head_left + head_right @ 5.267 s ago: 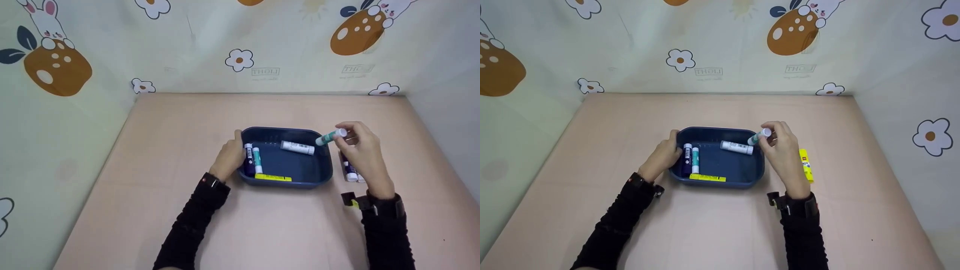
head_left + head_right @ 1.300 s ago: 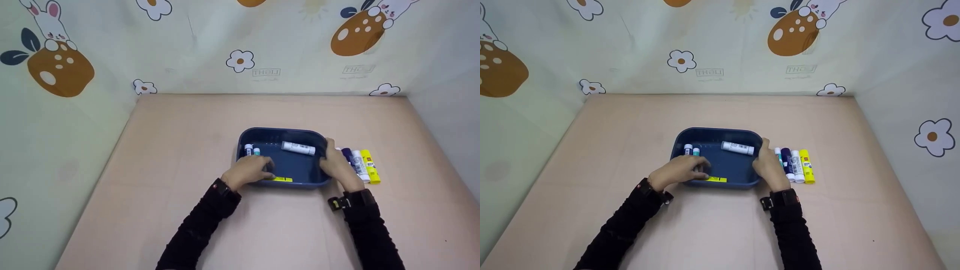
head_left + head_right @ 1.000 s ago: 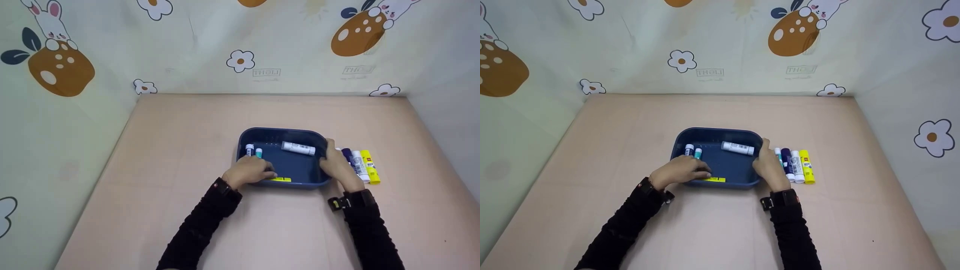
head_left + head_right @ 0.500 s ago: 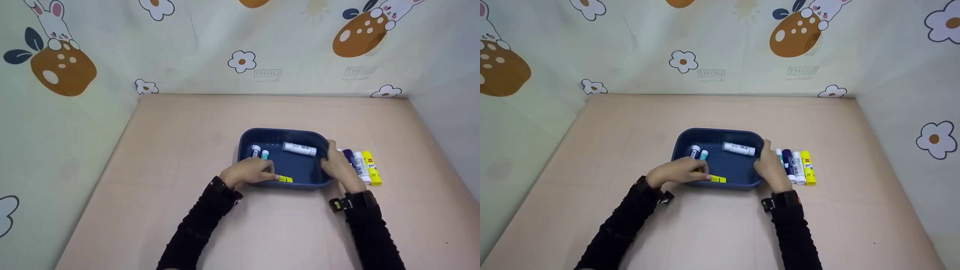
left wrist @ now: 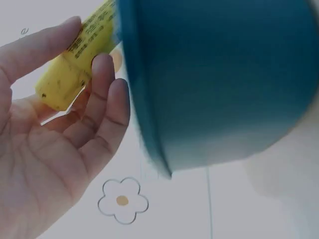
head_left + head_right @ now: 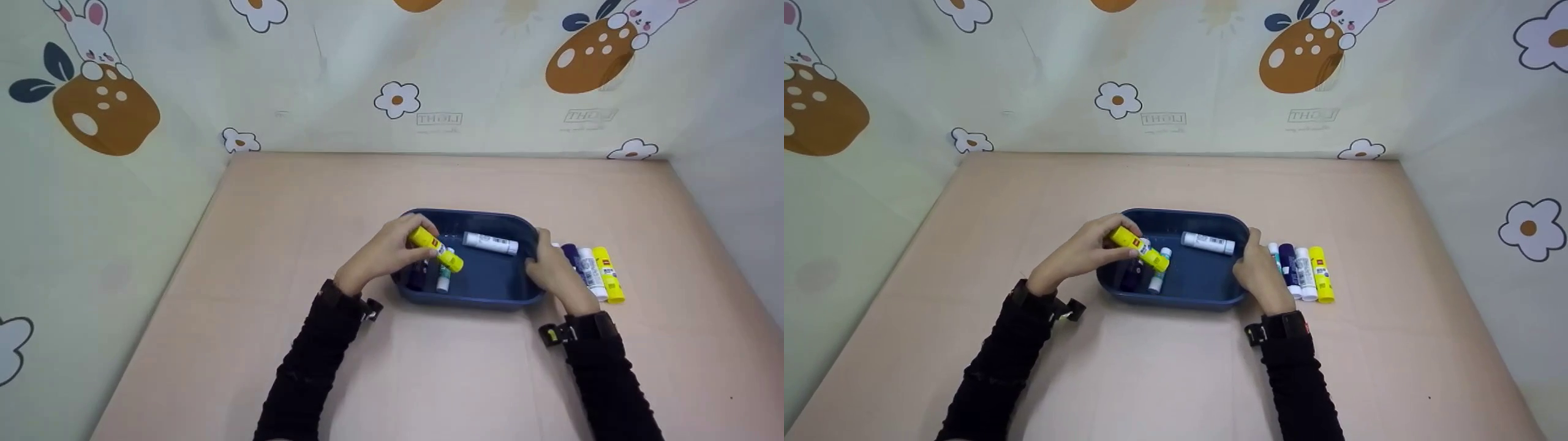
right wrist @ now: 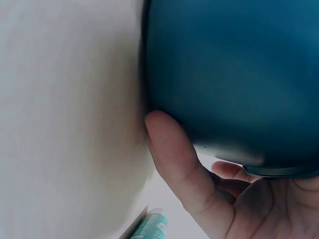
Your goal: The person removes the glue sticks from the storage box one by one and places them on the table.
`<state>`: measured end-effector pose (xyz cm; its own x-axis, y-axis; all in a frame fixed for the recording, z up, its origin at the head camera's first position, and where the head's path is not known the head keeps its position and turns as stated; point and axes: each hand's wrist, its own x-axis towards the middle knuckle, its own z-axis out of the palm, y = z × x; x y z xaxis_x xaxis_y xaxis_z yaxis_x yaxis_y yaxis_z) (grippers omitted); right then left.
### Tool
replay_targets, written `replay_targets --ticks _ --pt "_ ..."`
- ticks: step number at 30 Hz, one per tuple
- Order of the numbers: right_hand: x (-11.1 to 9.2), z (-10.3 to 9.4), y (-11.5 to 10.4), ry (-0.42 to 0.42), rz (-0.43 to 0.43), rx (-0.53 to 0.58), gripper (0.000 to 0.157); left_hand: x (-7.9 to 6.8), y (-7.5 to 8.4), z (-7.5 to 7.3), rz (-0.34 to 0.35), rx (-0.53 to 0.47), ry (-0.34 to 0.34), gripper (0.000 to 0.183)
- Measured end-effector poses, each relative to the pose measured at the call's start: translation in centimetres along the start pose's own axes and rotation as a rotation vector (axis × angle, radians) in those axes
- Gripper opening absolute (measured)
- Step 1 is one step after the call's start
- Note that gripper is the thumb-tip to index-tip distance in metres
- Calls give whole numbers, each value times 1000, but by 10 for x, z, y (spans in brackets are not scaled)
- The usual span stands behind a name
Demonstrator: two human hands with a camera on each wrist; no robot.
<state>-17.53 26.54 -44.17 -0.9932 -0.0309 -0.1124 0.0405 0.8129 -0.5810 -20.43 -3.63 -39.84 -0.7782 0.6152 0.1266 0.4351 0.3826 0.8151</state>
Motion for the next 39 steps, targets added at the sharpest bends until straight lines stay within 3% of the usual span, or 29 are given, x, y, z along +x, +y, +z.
replay_targets --ticks 5,13,19,24,29,31,39 --pt "0 0 0 -10 13 -10 55 -4 -3 -18 -41 -70 114 32" --pt "1 0 -1 -29 24 8 57 -17 -20 -53 -239 -104 240 40" --pt "0 -1 -1 -39 35 21 56 -32 -45 -76 -393 -117 177 41" --pt "-1 -1 -1 -39 36 24 56 -42 -65 -86 -533 -53 81 51" --pt "-1 0 -1 -22 20 16 57 -48 -83 -89 -597 -17 -7 53" --pt "-1 0 -1 -12 12 13 57 -50 -87 -89 -614 -23 -11 53" --pt "0 1 -1 4 9 8 56 -51 -99 -88 -675 2 83 60"
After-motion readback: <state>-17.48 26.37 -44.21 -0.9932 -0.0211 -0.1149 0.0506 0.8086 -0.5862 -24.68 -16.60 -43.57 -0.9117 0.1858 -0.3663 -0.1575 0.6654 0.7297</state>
